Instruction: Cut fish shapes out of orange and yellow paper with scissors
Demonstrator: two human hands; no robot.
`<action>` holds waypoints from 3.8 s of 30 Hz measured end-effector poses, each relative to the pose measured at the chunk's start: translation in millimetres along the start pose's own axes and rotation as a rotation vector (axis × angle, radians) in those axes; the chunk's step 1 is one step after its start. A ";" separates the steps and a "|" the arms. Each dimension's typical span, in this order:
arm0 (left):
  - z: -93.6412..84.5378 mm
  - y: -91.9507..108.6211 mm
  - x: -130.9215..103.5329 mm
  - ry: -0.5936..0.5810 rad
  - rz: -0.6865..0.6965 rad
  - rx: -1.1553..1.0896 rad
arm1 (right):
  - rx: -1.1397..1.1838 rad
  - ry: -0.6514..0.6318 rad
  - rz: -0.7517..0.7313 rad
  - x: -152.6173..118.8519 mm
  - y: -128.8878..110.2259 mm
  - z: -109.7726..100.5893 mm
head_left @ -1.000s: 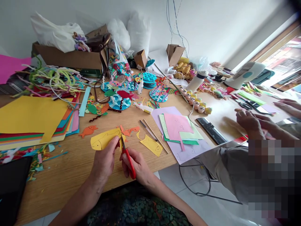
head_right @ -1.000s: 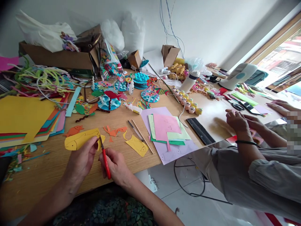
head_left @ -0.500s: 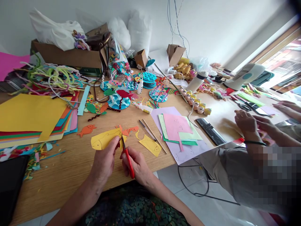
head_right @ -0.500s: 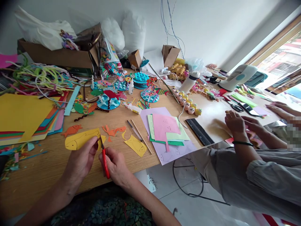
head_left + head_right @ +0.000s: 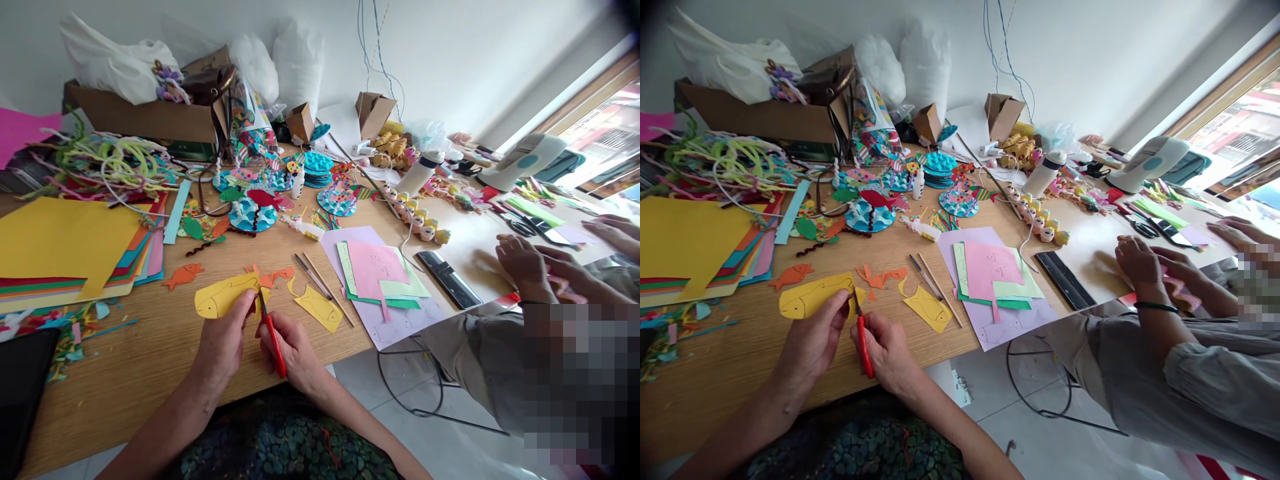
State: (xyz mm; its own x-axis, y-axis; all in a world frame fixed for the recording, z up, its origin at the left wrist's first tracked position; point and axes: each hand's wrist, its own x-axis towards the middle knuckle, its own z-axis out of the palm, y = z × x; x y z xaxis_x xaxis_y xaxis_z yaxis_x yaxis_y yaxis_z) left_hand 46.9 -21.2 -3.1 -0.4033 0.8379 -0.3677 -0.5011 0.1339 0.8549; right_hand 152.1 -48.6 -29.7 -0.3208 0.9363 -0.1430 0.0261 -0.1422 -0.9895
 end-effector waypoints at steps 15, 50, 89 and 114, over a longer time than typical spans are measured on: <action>-4.2 2.8 2.6 -0.070 0.022 0.011 | -0.010 -0.031 0.049 -1.3 -1.7 -4.2; -23.2 17.8 20.3 -0.259 -0.015 0.227 | -0.236 -0.120 -0.042 -3.5 -3.1 -15.2; -49.5 44.8 43.5 -0.529 0.011 0.378 | -0.432 -0.180 -0.141 -0.4 6.1 -29.0; -23.6 73.3 57.0 -0.942 0.024 0.951 | -0.187 -0.318 -0.034 0.7 0.8 -34.6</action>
State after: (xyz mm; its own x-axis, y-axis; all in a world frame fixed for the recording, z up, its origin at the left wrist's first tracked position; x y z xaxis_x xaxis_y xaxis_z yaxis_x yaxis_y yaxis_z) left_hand -30.9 23.9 30.0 0.4662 0.8368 -0.2871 0.3779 0.1051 0.9199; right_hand 184.7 -37.0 -31.3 -0.6023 0.7884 -0.1254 0.1737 -0.0238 -0.9845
